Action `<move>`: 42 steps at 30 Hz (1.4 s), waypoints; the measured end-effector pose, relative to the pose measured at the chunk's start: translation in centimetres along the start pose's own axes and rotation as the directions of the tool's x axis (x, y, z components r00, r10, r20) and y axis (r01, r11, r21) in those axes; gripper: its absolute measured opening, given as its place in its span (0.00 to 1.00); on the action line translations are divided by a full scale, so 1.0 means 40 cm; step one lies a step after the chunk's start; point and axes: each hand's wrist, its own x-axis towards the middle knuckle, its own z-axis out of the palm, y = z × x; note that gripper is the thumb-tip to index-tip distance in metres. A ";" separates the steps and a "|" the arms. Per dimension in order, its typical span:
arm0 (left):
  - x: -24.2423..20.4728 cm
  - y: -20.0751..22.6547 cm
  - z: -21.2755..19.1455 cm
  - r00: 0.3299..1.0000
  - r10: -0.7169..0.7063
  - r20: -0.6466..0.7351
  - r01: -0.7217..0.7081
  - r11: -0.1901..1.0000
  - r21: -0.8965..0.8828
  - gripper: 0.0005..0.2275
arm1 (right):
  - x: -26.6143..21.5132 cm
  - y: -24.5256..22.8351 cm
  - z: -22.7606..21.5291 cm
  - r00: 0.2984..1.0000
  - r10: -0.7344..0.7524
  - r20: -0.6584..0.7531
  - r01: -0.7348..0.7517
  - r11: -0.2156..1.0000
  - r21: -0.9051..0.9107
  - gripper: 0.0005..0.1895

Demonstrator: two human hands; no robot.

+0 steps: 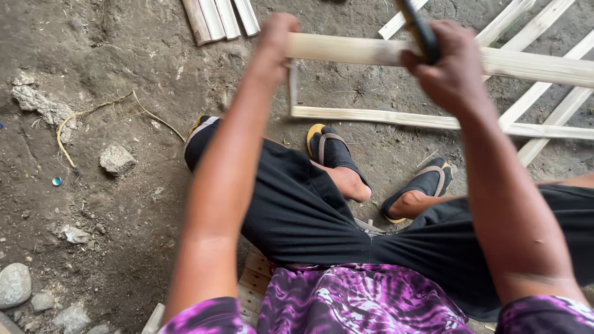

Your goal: The person sits on the ground and uses a hammer to drive nails into bamboo slats, joining them to form a rectangular frame. After securing the joints, the person stands up, lifts the completed frame, and places it against a stack of similar bamboo items.

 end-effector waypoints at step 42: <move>-0.097 -0.112 0.303 0.678 0.414 0.607 -0.335 0.909 -0.246 0.24 | 0.018 0.069 0.010 0.994 0.101 -0.039 -0.097 0.991 0.090 0.10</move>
